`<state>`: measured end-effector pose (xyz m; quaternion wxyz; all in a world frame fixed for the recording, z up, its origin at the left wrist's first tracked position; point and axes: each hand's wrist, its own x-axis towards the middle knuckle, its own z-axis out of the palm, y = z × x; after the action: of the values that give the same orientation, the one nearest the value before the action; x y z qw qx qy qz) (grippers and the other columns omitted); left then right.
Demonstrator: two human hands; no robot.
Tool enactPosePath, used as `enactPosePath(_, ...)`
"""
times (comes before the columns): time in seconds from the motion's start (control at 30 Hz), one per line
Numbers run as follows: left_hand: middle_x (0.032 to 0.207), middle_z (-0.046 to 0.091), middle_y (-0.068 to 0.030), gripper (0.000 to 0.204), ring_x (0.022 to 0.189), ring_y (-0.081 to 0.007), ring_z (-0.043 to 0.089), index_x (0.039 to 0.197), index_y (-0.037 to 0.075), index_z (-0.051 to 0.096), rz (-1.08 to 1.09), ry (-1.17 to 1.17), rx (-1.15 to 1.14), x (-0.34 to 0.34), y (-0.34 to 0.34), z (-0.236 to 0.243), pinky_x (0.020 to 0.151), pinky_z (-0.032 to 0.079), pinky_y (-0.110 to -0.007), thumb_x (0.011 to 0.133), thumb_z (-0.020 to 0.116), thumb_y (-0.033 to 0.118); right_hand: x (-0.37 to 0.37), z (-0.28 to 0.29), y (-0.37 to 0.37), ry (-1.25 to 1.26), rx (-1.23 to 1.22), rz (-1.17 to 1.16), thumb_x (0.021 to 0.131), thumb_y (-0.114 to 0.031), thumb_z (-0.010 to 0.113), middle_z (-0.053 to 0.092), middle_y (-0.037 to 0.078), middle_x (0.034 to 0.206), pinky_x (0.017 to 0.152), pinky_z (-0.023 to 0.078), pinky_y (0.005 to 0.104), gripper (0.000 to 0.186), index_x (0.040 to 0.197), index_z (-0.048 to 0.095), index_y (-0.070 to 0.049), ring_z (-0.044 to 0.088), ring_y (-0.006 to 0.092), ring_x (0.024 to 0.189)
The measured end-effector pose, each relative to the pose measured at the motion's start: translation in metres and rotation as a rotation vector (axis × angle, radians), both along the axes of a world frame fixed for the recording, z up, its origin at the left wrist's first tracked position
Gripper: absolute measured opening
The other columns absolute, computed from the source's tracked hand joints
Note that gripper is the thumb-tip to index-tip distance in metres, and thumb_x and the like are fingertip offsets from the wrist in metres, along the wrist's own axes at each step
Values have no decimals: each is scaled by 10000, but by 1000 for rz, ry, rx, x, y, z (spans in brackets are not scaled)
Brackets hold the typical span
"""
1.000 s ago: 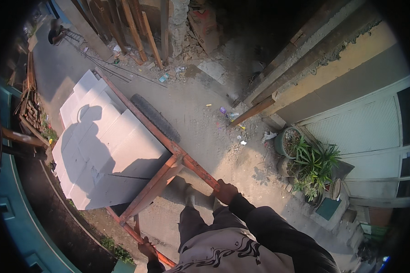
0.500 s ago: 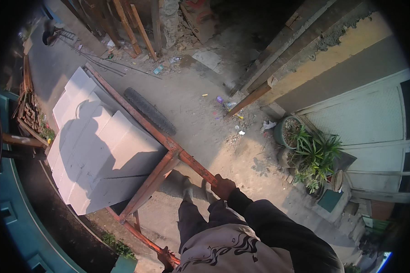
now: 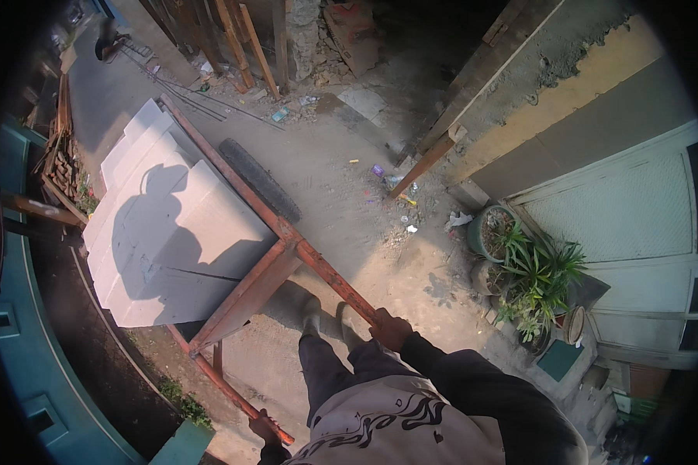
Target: The person picks up white concrete blocks from a stack and places them into a red wheelbarrow. They then push the loaded wheelbarrow along a narrow alleyway and into a construction area.
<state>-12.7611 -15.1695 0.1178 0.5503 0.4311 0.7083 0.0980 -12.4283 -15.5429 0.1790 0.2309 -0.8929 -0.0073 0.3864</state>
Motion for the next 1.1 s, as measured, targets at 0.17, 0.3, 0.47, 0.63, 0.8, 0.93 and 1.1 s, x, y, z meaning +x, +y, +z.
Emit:
enactPosePath(0.17,532,423,-41,201,361,-187,428,784,42,451,-140,100,93,-1,9,10,340,382,-362,755,648,66,-8,4,-5,-44,-9,34,885,-432,677,704,247,864,738,561,547,521,1204,507,-56,699,457,804)
enactPosePath(0.3,541,499,-104,225,371,-241,478,742,-15,477,-247,222,204,5,12,4,358,404,-402,747,668,101,-5,2,-1,-120,-1,40,886,-424,672,702,257,855,737,565,545,518,1185,506,-36,695,469,798)
enactPosePath(0.47,545,477,-92,200,386,-241,481,772,6,493,-316,264,310,-7,34,-19,386,415,-396,763,660,117,-3,4,9,-134,12,15,888,-427,669,705,256,855,743,565,552,510,1175,505,-39,696,472,806)
enactPosePath(0.63,669,618,-202,324,551,-342,623,873,-109,607,-309,279,339,-7,30,-20,587,508,-487,688,671,150,-1,8,10,-158,-15,21,883,-451,668,704,253,846,729,562,558,533,1204,509,-57,699,465,794)
enactPosePath(0.8,583,453,-53,183,381,-188,460,867,19,514,-256,200,159,19,30,12,354,395,-351,793,645,123,7,31,21,-102,-70,13,897,-441,622,703,290,887,762,552,579,522,1230,498,-58,693,493,834)
enactPosePath(0.93,544,402,-16,174,366,-143,417,863,67,475,-190,130,120,46,16,62,337,370,-325,805,635,101,-1,23,22,-174,-121,53,911,-443,618,694,272,807,696,557,575,496,1195,492,-55,694,476,759)
enactPosePath(1.1,625,542,-129,232,482,-257,547,880,-58,547,-244,267,147,17,29,19,461,451,-423,766,667,105,-1,20,28,-294,-147,59,925,-435,621,678,231,707,626,558,563,455,1162,488,-71,686,459,670)
